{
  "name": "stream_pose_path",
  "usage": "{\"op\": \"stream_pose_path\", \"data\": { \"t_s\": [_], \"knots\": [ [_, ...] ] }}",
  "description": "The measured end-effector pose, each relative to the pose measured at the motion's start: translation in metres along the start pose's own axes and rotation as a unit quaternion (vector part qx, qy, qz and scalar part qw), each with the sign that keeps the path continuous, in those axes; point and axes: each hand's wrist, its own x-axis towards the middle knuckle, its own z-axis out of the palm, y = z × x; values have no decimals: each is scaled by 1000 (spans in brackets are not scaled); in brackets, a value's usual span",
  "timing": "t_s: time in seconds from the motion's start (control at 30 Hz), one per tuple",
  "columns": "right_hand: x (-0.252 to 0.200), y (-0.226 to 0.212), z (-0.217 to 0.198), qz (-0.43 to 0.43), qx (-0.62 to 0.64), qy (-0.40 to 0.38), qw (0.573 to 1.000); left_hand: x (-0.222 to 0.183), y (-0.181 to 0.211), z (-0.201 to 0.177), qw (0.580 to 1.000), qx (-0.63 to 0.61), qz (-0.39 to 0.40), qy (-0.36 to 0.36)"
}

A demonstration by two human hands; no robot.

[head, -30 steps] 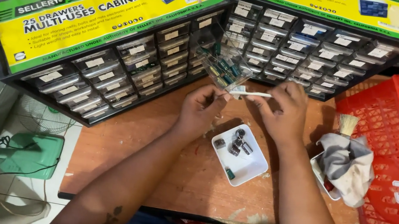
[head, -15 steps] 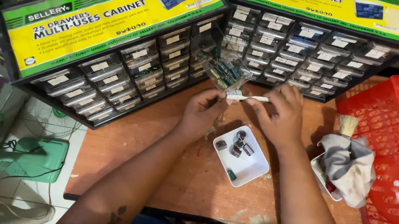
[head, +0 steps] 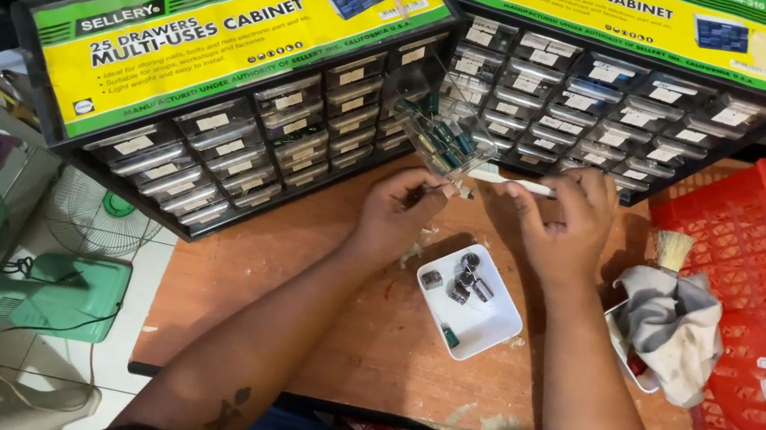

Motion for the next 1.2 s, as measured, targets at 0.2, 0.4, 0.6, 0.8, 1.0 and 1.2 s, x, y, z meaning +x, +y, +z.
{"op": "stream_pose_path", "data": {
  "t_s": [0.2, 0.4, 0.6, 0.8, 1.0, 1.2],
  "knots": [
    [-3, 2, 4, -22, 16, -28, 999, -2, 2, -2, 993, 72, 81, -35],
    [2, -10, 1, -11, 6, -2, 1000, -8, 16, 1, 994, 75, 79, -26],
    [-5, 13, -4, 30, -55, 64, 996, -5, 18, 0, 992, 79, 89, -40],
    [-9, -12, 12, 264, 124, 3, 957, -5, 31, 2, 979, 113, 152, -80],
    [-13, -7, 5, 295, 105, -50, 949, -6, 48, 2, 958, 174, 194, -122],
    [-13, -3, 4, 270, 66, -51, 959, -5, 45, 1, 958, 159, 201, -132]
  ]
}}
